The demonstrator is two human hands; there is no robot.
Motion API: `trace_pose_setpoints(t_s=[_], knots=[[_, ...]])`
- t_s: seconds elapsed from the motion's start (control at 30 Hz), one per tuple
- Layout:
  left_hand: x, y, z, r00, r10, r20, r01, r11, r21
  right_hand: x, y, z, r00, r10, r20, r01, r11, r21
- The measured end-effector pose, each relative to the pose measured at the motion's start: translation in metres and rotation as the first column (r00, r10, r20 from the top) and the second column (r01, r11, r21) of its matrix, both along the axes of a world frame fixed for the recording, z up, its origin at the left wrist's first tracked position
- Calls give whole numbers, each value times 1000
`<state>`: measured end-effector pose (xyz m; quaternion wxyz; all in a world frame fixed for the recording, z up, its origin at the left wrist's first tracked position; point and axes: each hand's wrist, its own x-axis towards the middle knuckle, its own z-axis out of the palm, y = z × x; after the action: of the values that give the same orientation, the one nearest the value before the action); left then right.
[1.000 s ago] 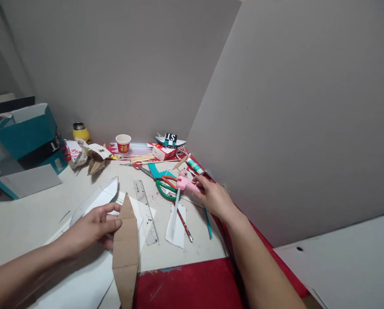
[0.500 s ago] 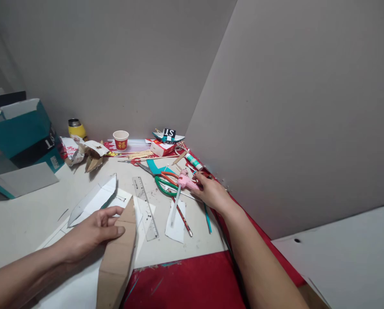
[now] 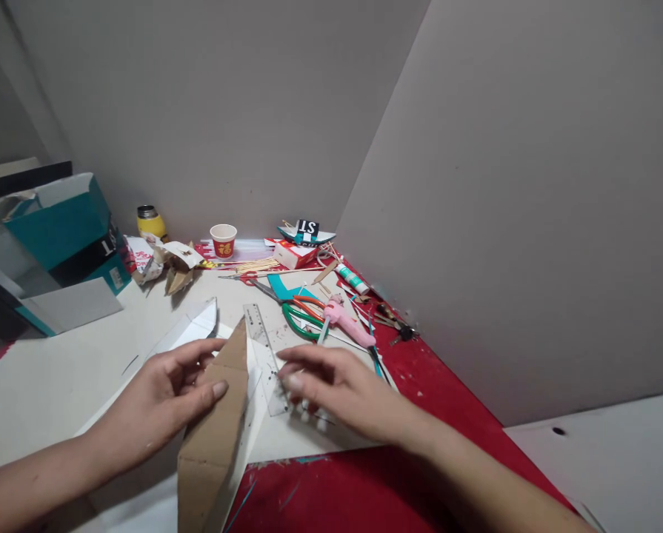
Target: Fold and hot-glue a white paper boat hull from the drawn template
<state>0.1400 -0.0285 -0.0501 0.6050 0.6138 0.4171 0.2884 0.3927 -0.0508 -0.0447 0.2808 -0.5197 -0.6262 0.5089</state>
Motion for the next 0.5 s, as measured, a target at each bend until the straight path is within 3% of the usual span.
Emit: trace_pose_setpoints(t_s=[0.07,0.17,0.23,0.3,0.37,0.5], knots=[[0,-2,6,1000,8,10,-9,999,32,-28,-8,-4,971,71,-228,-112,978,-175],[-2,-3,15,996,-82,29,80,995,64,-55,-9,-10,922,80,-378,-184,951,-248],[-9,6,21,995,-84,-51,91,982,166,-59,-6,-12,908,55,-415,-178,948,-265],[-20,25,26,981,56,-188,14,935,354,-56,-5,-12,901,23,-433,-159,946,-281],[-35,53,28,884,256,-392,-12,848,529,-48,-6,-12,897,14,-442,-163,940,-301],[-57,109,18,763,303,-571,40,860,509,-37,-12,-18,897,48,-439,-226,904,-362]])
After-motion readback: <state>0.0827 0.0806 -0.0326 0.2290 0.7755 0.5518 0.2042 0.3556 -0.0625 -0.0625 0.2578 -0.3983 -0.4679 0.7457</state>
